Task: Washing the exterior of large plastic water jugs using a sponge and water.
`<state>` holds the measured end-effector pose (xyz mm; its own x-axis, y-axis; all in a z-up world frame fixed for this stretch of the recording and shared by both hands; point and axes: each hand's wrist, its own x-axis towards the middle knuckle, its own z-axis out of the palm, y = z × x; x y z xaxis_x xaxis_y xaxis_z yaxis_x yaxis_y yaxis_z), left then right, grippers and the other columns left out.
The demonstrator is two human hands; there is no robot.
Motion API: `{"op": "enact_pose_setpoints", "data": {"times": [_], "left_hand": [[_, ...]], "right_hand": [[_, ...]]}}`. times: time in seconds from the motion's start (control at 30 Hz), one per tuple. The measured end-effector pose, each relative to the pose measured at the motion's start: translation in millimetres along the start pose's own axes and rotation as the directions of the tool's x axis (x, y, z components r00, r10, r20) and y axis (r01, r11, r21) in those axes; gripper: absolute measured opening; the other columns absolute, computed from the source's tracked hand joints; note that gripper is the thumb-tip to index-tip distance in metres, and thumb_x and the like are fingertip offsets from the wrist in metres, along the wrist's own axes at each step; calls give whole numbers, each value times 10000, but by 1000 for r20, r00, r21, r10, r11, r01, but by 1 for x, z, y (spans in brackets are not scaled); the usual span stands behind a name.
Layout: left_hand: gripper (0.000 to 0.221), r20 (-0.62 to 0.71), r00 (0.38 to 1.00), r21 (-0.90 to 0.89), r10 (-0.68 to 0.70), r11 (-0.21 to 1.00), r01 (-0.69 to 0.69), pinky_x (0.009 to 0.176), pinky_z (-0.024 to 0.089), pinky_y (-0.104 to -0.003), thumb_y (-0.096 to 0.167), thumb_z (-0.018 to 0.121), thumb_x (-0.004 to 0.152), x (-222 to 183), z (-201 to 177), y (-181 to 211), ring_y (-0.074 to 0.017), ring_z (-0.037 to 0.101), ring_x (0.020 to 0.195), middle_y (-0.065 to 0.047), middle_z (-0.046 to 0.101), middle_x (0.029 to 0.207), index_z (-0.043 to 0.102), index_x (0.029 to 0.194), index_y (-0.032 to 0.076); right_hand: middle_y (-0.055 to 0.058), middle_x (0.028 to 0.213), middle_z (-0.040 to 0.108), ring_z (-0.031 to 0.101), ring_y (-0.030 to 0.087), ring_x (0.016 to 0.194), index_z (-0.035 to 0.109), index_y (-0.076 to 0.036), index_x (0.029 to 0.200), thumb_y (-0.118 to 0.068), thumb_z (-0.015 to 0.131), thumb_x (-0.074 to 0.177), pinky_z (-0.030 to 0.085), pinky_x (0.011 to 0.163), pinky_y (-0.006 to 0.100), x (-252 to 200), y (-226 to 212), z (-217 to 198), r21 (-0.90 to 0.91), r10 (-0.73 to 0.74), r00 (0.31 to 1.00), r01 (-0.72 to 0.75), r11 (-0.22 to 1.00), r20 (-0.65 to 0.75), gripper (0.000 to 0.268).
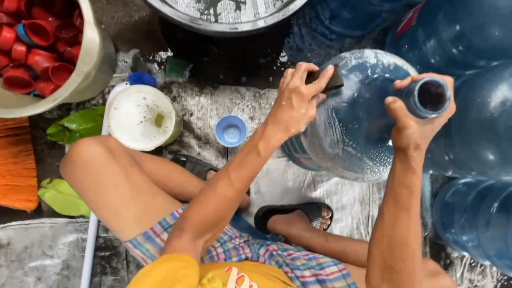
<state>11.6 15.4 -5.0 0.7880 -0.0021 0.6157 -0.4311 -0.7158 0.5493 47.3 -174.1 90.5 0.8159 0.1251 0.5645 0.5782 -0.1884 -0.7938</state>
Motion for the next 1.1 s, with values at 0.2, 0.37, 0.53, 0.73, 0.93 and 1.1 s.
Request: {"op": "enact_pose_setpoints", "data": {"times": [0.2, 0.37, 0.53, 0.73, 0.93, 1.1], "left_hand": [[537, 295, 947, -135, 124, 987, -87, 1039, 227, -664, 109, 379, 852, -48, -15, 54, -329, 442, 1129, -107, 458, 1219, 414, 1371, 241], [477, 205, 978, -92, -50, 993, 70, 903, 440, -491, 171, 590, 838, 15, 2, -19, -313, 533, 1003, -74, 475, 1167, 502, 1299, 257], [543, 166, 983, -124, 76, 991, -56, 1002, 286, -613, 115, 454, 823, -38, -12, 38, -343, 472, 1084, -114, 467, 1193, 440, 1354, 225], [524, -42, 998, -186, -39, 982, 30, 1073, 247, -473, 49, 495, 845, -71, 11, 34, -283, 489, 1173, -83, 480, 1229, 503, 1339, 224], [459, -13, 923, -563, -385, 766, 311, 999, 449, -413, 203, 652, 878, -22, 8, -13, -330, 565, 1130, -127, 557, 1176, 534, 1321, 211], [497, -33, 907, -485, -419, 801, 352, 985, 458, -416, 125, 567, 918, -98, 11, 53, -268, 541, 1096, -130, 458, 1169, 442, 1384, 242]], "right_hand": [[218, 783, 600, 643, 241, 801, 530, 89, 940, 74, 771, 660, 510, 691, 332, 3, 4, -2, 6, 57, 997, -57, 998, -60, 370], [230, 808, 600, 627, 231, 809, 520, 100, 966, 104, 765, 680, 497, 681, 323, 1, 1, 2, 28, 44, 998, -43, 999, -41, 377], [228, 795, 605, 641, 248, 800, 532, 89, 953, 54, 797, 681, 509, 738, 346, 1, 2, 3, 17, -3, 997, 4, 1000, -82, 381], [219, 795, 602, 634, 245, 814, 530, 83, 964, 54, 787, 684, 505, 804, 356, 0, 3, 2, 2, 12, 998, -12, 1000, -69, 381], [194, 807, 612, 620, 199, 829, 539, 62, 966, 48, 767, 691, 495, 808, 328, -2, -8, 6, 34, 44, 996, -42, 999, -77, 358], [204, 783, 605, 621, 219, 796, 544, 72, 945, 65, 770, 683, 504, 804, 345, -1, -6, 8, -8, 35, 995, -36, 999, -98, 345]]}}
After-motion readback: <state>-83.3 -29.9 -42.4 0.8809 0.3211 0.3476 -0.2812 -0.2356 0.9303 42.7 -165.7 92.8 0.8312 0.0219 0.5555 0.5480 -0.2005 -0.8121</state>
